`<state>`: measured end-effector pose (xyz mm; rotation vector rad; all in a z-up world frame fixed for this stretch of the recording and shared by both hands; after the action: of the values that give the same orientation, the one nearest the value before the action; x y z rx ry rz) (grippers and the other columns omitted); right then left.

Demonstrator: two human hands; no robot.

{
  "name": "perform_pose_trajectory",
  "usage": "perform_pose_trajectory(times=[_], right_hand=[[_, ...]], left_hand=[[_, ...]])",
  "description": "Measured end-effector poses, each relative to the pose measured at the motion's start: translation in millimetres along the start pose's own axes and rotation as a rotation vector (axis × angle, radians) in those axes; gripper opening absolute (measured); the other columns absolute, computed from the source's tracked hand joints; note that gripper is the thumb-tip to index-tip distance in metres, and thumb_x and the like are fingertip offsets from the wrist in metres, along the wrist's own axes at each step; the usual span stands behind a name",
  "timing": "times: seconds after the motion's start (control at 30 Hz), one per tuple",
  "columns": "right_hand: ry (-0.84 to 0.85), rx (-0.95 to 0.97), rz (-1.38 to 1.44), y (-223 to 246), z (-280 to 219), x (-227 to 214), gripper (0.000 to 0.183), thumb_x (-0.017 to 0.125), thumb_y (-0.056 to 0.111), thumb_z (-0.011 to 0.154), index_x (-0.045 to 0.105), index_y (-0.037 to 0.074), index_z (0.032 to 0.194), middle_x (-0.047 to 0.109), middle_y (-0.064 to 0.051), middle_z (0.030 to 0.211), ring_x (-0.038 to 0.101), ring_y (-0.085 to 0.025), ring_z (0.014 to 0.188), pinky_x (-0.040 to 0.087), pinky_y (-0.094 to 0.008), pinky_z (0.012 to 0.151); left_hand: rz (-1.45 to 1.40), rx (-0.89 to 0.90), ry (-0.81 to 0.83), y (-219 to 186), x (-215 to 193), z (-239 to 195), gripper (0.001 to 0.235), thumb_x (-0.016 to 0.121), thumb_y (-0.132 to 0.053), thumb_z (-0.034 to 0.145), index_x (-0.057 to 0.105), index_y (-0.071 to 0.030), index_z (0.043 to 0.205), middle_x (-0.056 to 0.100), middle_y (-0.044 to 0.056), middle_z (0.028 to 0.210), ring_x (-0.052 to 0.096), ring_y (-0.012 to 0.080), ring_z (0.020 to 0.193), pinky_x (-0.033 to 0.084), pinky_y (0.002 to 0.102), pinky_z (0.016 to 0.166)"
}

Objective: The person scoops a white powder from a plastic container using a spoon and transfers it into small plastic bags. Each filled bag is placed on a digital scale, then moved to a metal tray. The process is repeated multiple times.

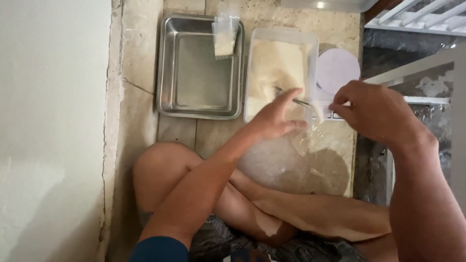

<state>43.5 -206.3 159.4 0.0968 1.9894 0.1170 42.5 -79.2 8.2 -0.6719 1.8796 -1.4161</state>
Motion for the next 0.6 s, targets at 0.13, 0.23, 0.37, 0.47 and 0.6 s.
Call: perform_pose_trajectory(times=[0.13,0.23,0.37,0.47,0.6], right_hand=[[0.010,-0.127,0.093,11.4,5.4,6.2,0.023,0.060,0.015,0.100,0.075,-0.001,0.109,0.076,-0.027,0.104,0.070,-0.052,0.098,0.055,-0.062,0.085],[-0.152,-0.450,0.268,15.1,25.9,16.4,0.017,0.069,0.013,0.101,0.073,-0.003,0.106,0.076,-0.015,0.097,0.073,-0.023,0.079,0.061,-0.031,0.071],[0.009,0.042,0.876,-10.7,48.2,81.1,0.045,0.069,0.022,0.099,0.061,-0.004,0.134,0.071,-0.015,0.109,0.072,-0.021,0.082,0.057,-0.032,0.066],[0.063,0.103,1.174,-33.1,69.7,147.2,0.040,0.077,0.018,0.096,0.065,-0.011,0.122,0.068,-0.017,0.099,0.072,-0.022,0.084,0.062,-0.033,0.064],[0.124,0.285,1.363,-50.2,84.4,199.1,0.029,0.076,0.023,0.097,0.070,-0.002,0.109,0.069,-0.008,0.082,0.073,-0.017,0.070,0.064,-0.032,0.053]], left_hand=[[-0.099,-0.008,0.120,7.9,14.8,4.2,0.086,0.069,-0.057,0.093,0.043,-0.003,0.154,0.047,0.025,0.156,0.044,0.0430,0.145,0.033,0.058,0.123],[-0.316,-0.162,0.022,1.1,-0.5,2.8,0.033,0.069,-0.030,0.092,0.070,-0.013,0.119,0.073,0.014,0.132,0.072,0.0120,0.073,0.059,0.024,0.065],[-0.839,-0.265,-0.222,49.3,0.5,13.8,0.043,0.077,-0.016,0.090,0.064,0.004,0.126,0.065,0.018,0.107,0.075,0.0330,0.086,0.065,0.037,0.079],[-0.999,-0.317,-0.295,73.0,8.1,15.1,0.053,0.077,-0.013,0.091,0.055,0.009,0.134,0.056,0.023,0.120,0.073,0.0472,0.094,0.065,0.047,0.085],[-1.042,-0.506,-0.304,87.7,14.8,8.7,0.055,0.070,-0.014,0.095,0.049,0.009,0.139,0.056,0.031,0.126,0.073,0.0487,0.094,0.064,0.045,0.080]])
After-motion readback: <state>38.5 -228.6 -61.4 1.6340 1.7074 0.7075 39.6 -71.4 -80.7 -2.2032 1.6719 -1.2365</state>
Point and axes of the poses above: each hand's wrist, its own z-axis towards the middle knuckle, its own x-axis out of the palm, y = z × x, the point moved 9 cm from there along z, towards the middle knuckle
